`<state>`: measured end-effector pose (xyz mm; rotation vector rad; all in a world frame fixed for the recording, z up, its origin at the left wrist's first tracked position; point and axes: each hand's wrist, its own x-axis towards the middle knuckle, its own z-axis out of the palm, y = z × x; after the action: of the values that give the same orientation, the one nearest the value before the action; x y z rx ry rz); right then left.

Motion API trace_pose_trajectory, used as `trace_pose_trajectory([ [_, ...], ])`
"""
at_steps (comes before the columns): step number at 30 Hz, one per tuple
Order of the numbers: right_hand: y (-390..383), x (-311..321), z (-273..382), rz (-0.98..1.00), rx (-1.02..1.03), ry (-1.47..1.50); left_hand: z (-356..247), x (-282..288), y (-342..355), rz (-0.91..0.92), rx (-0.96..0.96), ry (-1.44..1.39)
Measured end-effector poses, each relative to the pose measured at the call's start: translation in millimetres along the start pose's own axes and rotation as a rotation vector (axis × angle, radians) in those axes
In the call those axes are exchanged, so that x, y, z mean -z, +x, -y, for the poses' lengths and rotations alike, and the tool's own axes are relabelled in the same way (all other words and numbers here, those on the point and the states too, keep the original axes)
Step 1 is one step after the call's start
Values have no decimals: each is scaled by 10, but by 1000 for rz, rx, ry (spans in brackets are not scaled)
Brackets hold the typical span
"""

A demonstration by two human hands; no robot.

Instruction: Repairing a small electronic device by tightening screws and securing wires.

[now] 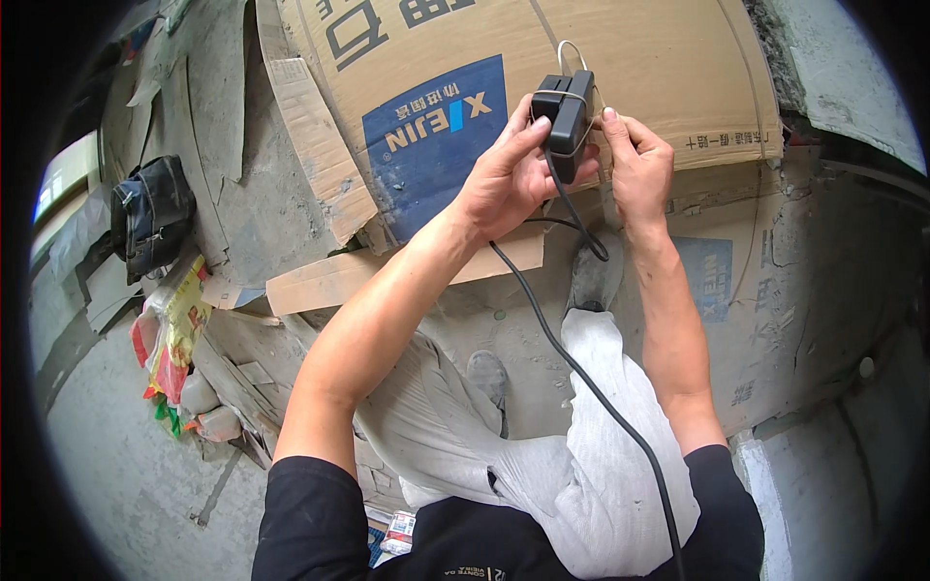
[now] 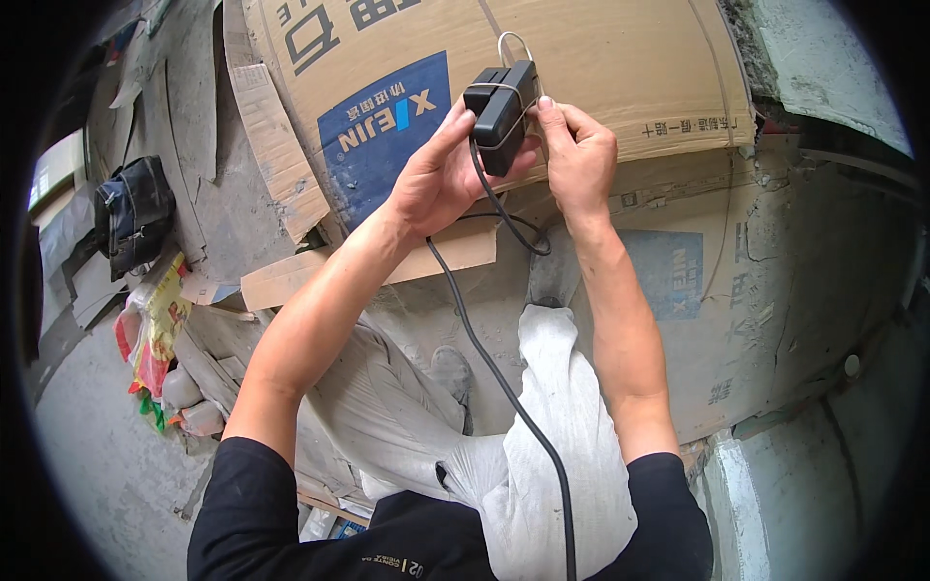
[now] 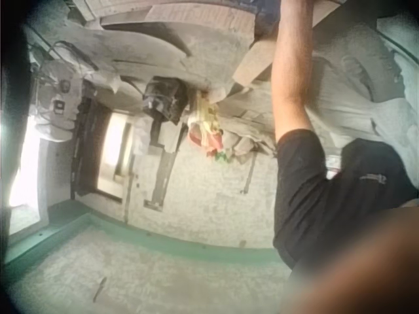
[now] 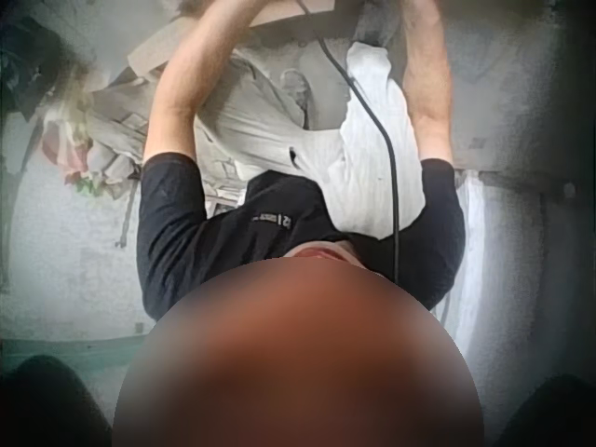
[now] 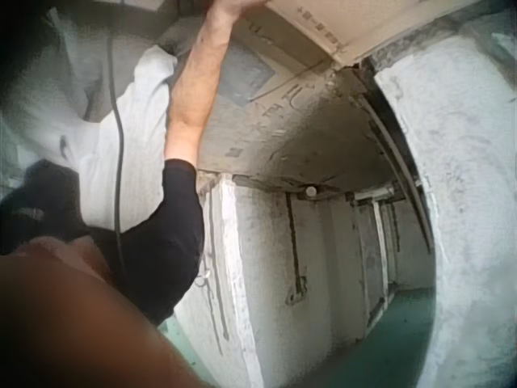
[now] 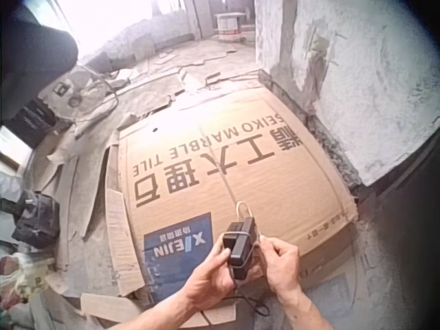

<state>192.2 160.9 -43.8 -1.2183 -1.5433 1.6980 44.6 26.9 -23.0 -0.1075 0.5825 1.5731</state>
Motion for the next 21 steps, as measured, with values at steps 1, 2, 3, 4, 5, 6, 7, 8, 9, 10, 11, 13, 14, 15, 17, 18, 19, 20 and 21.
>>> trace_pose_trajectory([
  [1,2,9,4,-2,3,-4,-11,-25,-13,41,-21,46],
  [2,-1,15,6,-13,-16,-3,-15,-23,-28,45,-21,43],
  [3,-10,7,17,-19,-36,1,-21,-9,-62,43,-1,21],
  [4,-16,1,32,-16,-35,-1,-20,2,-82,41,18,0],
  [5,-23,-6,50,-19,-30,14,-19,14,-79,40,15,-2],
  [6,-28,-16,63,-23,-26,28,-31,10,-64,42,18,4],
  [7,-29,-14,46,-21,-26,26,-36,5,-58,44,22,11],
  [8,-25,-2,10,-23,-25,-6,-31,-4,-60,42,20,10],
  [9,-21,17,-15,-26,-25,-42,-6,-16,-51,17,9,40],
  [10,-15,33,-37,-24,-27,-45,14,-27,-47,-9,-2,70],
  [11,-9,49,-59,-20,-37,-47,28,-36,-48,-11,-2,66],
  [13,-7,29,-56,-14,-49,-44,33,-52,-67,-63,-14,86],
  [14,-5,15,-53,-21,-40,-47,30,-60,-77,-65,-13,86],
  [15,-7,10,-45,-32,-30,-52,35,-70,-76,-65,-19,132],
  [17,-21,-4,-35,-33,-4,-61,53,-96,-84,-63,-20,178],
  [18,-15,-11,-28,-29,26,-65,60,-107,-93,-72,-37,177],
  [19,-8,-8,-31,-33,27,-64,63,-118,-95,-81,-54,176],
  [20,-1,-3,-43,-30,41,-75,59,-127,-91,-79,-51,179],
  [21,-2,2,-58,-28,53,-87,59,-127,-92,-86,-61,185],
])
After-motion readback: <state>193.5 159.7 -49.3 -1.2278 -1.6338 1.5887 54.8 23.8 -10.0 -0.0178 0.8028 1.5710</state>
